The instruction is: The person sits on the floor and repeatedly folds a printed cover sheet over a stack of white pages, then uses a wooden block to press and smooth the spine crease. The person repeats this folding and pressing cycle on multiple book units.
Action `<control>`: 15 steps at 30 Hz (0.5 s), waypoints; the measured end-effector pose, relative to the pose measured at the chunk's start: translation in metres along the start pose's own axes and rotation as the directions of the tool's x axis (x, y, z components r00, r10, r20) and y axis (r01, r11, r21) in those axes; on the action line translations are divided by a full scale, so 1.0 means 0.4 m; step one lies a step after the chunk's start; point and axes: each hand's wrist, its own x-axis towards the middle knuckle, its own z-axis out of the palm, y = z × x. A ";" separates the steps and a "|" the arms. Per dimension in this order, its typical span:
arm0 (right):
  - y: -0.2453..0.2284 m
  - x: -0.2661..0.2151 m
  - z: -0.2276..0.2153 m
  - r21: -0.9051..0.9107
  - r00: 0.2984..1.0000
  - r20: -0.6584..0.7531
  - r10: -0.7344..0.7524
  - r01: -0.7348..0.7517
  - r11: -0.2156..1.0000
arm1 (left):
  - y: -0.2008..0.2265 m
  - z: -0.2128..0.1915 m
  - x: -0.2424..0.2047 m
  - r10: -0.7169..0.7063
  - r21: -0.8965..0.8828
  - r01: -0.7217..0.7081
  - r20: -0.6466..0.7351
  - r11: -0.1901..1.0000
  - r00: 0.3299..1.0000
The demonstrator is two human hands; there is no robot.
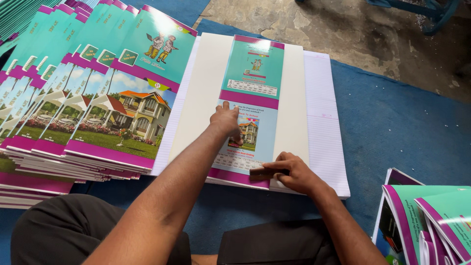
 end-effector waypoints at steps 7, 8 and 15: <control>-0.037 -0.023 0.007 0.021 0.991 0.067 0.116 -0.118 0.993 | -0.005 0.013 0.007 0.021 -0.012 -0.021 -0.011 1.000 1.000; -0.039 -0.024 0.009 0.008 0.986 0.072 0.151 -0.152 0.988 | -0.005 0.014 0.006 0.016 -0.020 -0.016 -0.008 1.000 1.000; 0.012 -0.029 0.018 0.145 0.992 0.019 0.125 -0.126 0.981 | -0.005 0.017 -0.014 0.013 -0.062 -0.014 -0.019 0.998 1.000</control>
